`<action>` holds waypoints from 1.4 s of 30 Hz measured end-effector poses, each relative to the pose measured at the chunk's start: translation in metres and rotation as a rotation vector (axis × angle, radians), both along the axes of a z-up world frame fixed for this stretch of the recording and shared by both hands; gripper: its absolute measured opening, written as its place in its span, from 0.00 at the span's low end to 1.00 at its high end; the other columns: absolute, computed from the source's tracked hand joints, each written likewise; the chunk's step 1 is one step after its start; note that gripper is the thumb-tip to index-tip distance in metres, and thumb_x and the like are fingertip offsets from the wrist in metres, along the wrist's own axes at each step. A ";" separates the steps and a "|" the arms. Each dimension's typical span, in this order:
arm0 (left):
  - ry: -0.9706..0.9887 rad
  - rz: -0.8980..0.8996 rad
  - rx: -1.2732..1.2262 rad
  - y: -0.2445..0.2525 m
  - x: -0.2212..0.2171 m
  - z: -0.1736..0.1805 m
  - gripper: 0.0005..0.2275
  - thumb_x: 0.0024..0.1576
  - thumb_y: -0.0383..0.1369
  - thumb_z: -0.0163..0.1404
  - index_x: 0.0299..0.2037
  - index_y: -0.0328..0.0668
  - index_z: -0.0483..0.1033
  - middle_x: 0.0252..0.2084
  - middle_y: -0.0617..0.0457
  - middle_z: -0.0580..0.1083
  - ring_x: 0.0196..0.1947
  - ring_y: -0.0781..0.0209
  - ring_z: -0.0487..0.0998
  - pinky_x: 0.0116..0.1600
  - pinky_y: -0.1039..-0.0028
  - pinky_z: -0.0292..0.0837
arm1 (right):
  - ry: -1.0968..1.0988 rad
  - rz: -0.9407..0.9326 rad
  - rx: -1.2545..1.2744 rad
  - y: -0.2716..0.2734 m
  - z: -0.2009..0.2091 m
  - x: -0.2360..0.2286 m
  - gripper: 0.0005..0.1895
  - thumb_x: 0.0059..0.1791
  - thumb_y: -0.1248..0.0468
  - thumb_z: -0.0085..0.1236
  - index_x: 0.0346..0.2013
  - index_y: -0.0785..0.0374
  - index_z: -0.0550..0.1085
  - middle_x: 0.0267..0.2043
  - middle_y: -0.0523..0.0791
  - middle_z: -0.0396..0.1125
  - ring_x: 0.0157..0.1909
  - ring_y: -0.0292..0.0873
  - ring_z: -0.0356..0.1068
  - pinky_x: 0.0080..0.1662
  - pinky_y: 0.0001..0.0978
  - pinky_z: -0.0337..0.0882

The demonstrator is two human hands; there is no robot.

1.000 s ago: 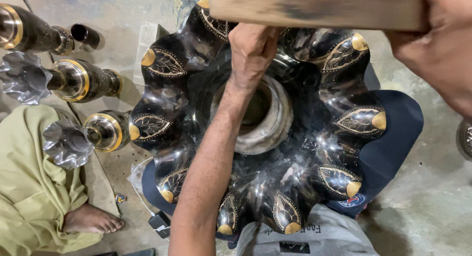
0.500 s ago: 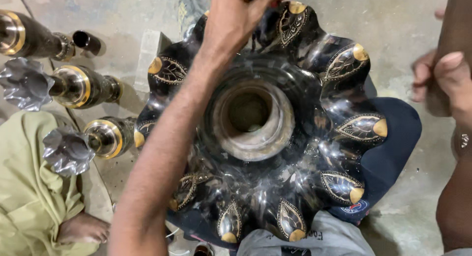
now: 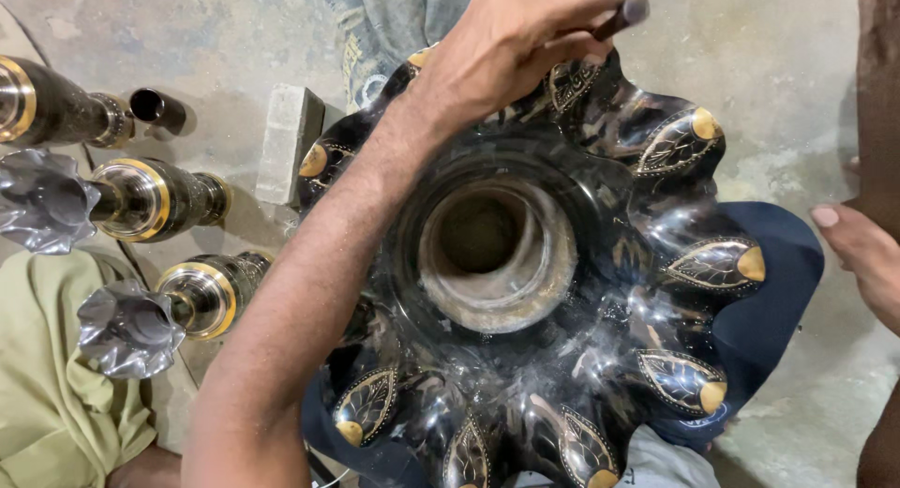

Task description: The person uses a hammer and a metal punch to shape the decorative edges of a large, black, flower-shaped metal object. They repeatedly strike the punch to refine the contours of the object's lobes.

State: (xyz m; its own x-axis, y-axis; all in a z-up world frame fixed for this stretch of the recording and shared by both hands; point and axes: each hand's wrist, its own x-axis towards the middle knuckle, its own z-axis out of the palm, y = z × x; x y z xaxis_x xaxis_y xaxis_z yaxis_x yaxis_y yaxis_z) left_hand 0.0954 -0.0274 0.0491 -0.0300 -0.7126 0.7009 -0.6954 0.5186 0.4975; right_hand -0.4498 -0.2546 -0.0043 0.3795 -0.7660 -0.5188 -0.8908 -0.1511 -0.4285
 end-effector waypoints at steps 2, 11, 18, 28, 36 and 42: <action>0.031 0.020 -0.002 0.001 0.001 -0.001 0.22 0.64 0.29 0.59 0.66 0.52 0.67 0.46 0.56 0.80 0.47 0.63 0.85 0.51 0.70 0.84 | -0.027 0.029 0.026 -0.009 -0.013 -0.008 0.31 0.62 0.40 0.39 0.53 0.68 0.68 0.40 0.49 0.61 0.42 0.45 0.59 0.46 0.41 0.59; 0.000 0.057 -0.008 0.007 -0.005 0.000 0.23 0.65 0.28 0.58 0.67 0.55 0.64 0.47 0.55 0.79 0.47 0.61 0.84 0.51 0.67 0.82 | -0.258 0.015 0.229 -0.053 -0.061 -0.018 0.22 0.64 0.53 0.39 0.64 0.67 0.66 0.53 0.55 0.61 0.55 0.48 0.63 0.56 0.37 0.63; 0.006 0.080 0.040 0.010 -0.008 0.007 0.20 0.64 0.30 0.60 0.64 0.53 0.67 0.46 0.56 0.78 0.46 0.60 0.84 0.48 0.67 0.81 | -0.922 -0.311 0.933 -0.086 -0.057 0.028 0.19 0.63 0.60 0.36 0.66 0.64 0.65 0.60 0.50 0.62 0.60 0.42 0.65 0.60 0.31 0.66; 0.009 0.095 -0.003 0.013 -0.008 0.003 0.20 0.62 0.30 0.59 0.63 0.53 0.69 0.49 0.56 0.78 0.47 0.59 0.83 0.51 0.68 0.82 | -1.232 -1.421 2.353 -0.030 -0.001 0.094 0.15 0.61 0.60 0.38 0.53 0.67 0.68 0.50 0.45 0.66 0.51 0.38 0.71 0.55 0.28 0.73; 0.103 0.101 -0.018 0.013 -0.015 0.000 0.18 0.66 0.30 0.59 0.64 0.54 0.69 0.52 0.56 0.78 0.51 0.61 0.83 0.56 0.69 0.85 | -1.411 -1.654 1.810 -0.050 -0.011 0.087 0.20 0.66 0.59 0.33 0.57 0.75 0.67 0.51 0.52 0.65 0.57 0.44 0.68 0.63 0.35 0.66; 0.120 0.114 -0.030 0.019 -0.016 0.002 0.19 0.65 0.28 0.58 0.63 0.53 0.68 0.54 0.57 0.78 0.51 0.61 0.83 0.56 0.70 0.83 | -1.429 -1.758 2.089 -0.036 -0.005 0.108 0.13 0.64 0.63 0.42 0.52 0.74 0.67 0.43 0.50 0.64 0.48 0.42 0.68 0.54 0.32 0.67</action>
State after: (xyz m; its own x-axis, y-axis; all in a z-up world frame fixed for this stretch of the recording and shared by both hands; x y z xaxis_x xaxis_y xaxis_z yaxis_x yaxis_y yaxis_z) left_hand 0.0797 -0.0079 0.0508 0.1353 -0.6851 0.7158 -0.6873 0.4555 0.5658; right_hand -0.3421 -0.2901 -0.0097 0.8398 -0.0688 -0.5385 0.5042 0.4668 0.7266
